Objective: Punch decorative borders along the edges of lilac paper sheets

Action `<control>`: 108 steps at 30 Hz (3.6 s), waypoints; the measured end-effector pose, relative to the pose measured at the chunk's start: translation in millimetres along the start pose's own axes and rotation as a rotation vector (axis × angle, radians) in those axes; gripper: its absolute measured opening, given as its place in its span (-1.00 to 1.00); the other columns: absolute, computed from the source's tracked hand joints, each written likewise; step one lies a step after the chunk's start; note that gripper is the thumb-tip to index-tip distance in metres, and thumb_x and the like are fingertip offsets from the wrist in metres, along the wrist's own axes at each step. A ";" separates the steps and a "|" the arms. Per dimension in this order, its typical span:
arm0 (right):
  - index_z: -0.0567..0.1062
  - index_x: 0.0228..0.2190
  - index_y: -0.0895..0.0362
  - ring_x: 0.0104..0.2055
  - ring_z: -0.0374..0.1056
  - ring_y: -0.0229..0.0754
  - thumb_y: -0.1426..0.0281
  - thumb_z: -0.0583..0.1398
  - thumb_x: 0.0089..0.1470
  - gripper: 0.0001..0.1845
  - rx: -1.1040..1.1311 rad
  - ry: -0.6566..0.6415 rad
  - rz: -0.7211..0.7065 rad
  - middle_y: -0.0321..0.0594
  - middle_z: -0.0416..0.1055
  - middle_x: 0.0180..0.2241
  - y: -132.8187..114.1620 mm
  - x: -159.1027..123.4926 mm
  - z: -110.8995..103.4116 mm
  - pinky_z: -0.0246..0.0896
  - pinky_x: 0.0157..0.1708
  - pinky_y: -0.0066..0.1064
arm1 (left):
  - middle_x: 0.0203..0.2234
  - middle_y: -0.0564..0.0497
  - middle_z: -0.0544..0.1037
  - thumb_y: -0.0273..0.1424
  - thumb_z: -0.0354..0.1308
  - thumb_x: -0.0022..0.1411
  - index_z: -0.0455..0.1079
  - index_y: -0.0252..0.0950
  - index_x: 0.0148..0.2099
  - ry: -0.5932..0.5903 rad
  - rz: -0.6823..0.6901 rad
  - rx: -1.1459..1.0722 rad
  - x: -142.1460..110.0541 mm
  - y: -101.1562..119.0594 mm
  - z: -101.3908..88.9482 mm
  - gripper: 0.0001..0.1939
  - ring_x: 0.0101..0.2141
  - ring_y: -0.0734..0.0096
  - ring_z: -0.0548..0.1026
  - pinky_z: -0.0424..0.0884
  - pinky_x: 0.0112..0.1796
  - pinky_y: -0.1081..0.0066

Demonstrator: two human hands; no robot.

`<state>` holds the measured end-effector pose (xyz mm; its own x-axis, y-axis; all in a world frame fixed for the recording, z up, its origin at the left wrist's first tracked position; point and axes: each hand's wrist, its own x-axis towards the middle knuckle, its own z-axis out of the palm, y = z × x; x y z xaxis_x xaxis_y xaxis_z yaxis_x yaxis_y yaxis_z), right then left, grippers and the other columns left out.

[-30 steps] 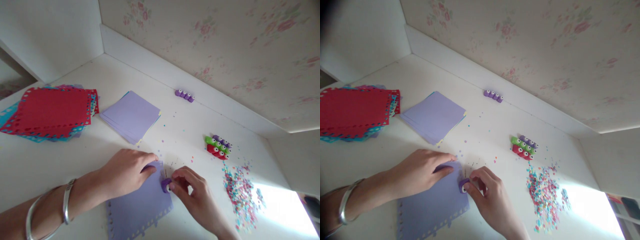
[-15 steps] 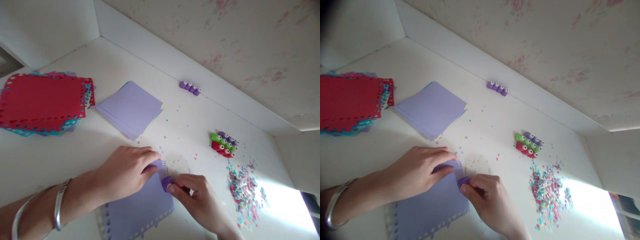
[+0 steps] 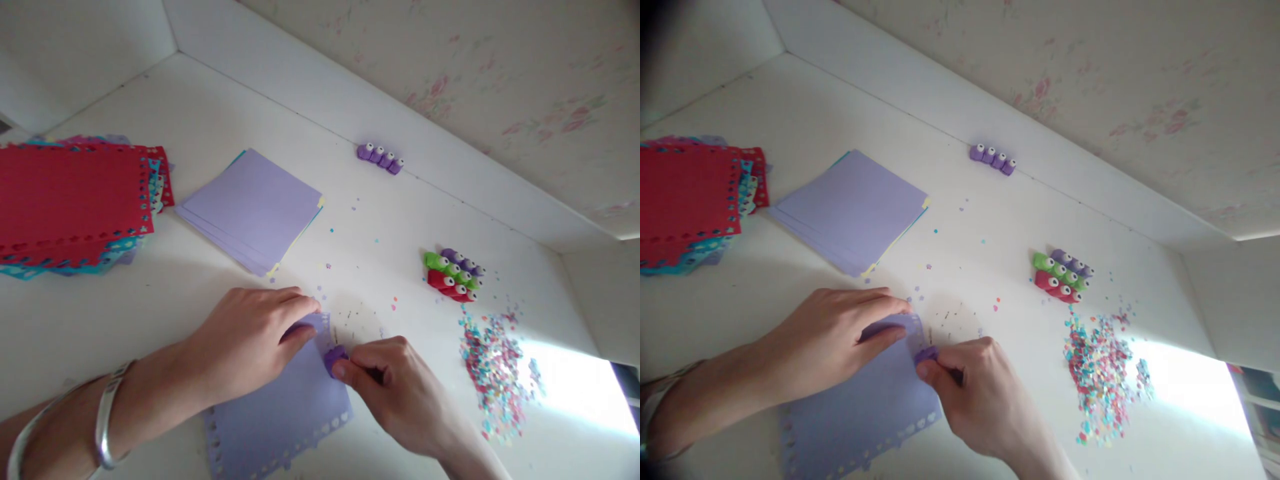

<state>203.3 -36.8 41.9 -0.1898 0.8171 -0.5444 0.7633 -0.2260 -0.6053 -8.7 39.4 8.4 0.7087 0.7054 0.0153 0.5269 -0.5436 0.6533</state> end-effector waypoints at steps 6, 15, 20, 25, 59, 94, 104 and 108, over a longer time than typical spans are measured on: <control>0.18 -0.70 0.12 -0.63 -0.11 -0.34 0.19 0.11 0.19 -0.50 -0.064 -0.028 0.112 -0.40 -0.05 -0.71 -7.5 2.7 -5.4 -0.20 -0.65 -0.43 | -0.10 0.10 0.61 -0.31 0.14 0.32 0.41 -0.12 -0.02 -0.010 -0.003 0.056 0.2 -0.3 0.6 -0.80 -0.16 0.28 0.59 0.40 -0.19 0.36; 0.33 -0.70 0.12 -0.63 -0.01 -0.35 0.19 0.15 0.16 -0.54 -0.056 0.078 0.060 -0.40 0.08 -0.72 -11.2 -6.0 -6.3 -0.17 -0.64 -0.45 | -0.01 0.01 0.57 -0.29 0.11 0.33 0.38 -0.16 0.06 -0.017 0.040 0.093 -4.9 -1.5 0.2 -0.73 -0.08 0.21 0.56 0.42 -0.07 0.27; 0.39 -0.68 0.12 -0.66 0.08 -0.36 0.05 0.15 0.14 -0.48 -0.008 0.029 0.095 -0.38 0.23 -0.71 -1.2 -12.4 -15.8 -0.10 -0.66 -0.48 | 0.01 0.00 0.56 -0.30 0.11 0.32 0.39 -0.15 0.07 -0.004 0.038 0.103 -6.2 -3.0 0.1 -0.71 -0.06 0.18 0.55 0.42 -0.04 0.23; 0.50 -0.55 0.11 -0.62 0.25 -0.31 0.07 0.16 0.16 -0.57 -0.068 0.103 0.130 -0.31 0.40 -0.64 11.8 -27.8 -28.7 0.03 -0.63 -0.49 | 0.01 -0.04 0.56 -0.28 0.10 0.33 0.39 -0.19 0.08 -0.006 0.024 0.069 -6.5 -3.5 -2.5 -0.70 -0.05 0.15 0.55 0.42 -0.02 0.19; 0.63 -0.19 0.11 -0.11 0.47 0.00 0.31 0.11 0.19 -0.68 -0.566 0.633 0.109 -0.11 0.56 -0.12 106.4 40.5 -177.6 0.28 -0.08 -0.28 | -0.48 0.11 0.45 -0.08 0.01 0.34 0.38 -0.24 -0.21 -0.055 -0.263 -0.387 6.5 -8.0 -19.5 -0.66 -0.44 0.36 0.40 0.22 -0.42 0.45; 0.57 -0.14 0.22 -0.12 0.42 -0.05 0.49 0.20 0.11 -0.73 -0.593 0.767 0.001 -0.01 0.49 -0.18 47.7 151.9 -176.4 0.25 -0.04 -0.30 | -0.48 0.10 0.41 -0.17 0.06 0.30 0.37 -0.29 -0.31 -0.177 -0.151 -0.409 3.9 -16.8 -29.7 -0.72 -0.42 0.37 0.39 0.15 -0.43 0.47; 0.55 -0.12 0.05 -0.02 0.43 -0.14 0.40 0.14 0.22 -0.76 -0.347 0.654 -0.291 -0.17 0.50 -0.04 56.0 58.6 -83.6 0.32 0.01 -0.31 | -0.55 0.13 0.30 -0.06 0.06 0.27 0.33 -0.30 -0.37 -0.227 -0.265 -0.445 5.3 -21.4 -25.2 -0.61 -0.52 0.46 0.28 0.05 -0.52 0.50; 0.55 -0.10 0.04 -0.04 0.45 -0.10 0.31 0.16 0.21 -0.74 -0.010 0.713 -0.310 -0.12 0.46 0.02 63.2 27.5 -41.2 0.48 -0.19 -0.33 | -0.55 0.11 0.34 -0.07 0.06 0.27 0.40 -0.30 -0.33 -0.251 -0.300 -0.497 5.0 -17.9 -25.8 -0.62 -0.52 0.44 0.31 0.08 -0.53 0.50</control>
<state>271.8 -6.8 12.7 0.0449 0.9867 0.1563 0.7466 0.0708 -0.6615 -26.7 64.4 16.3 0.6843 0.6330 -0.3619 0.4815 -0.0196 0.8762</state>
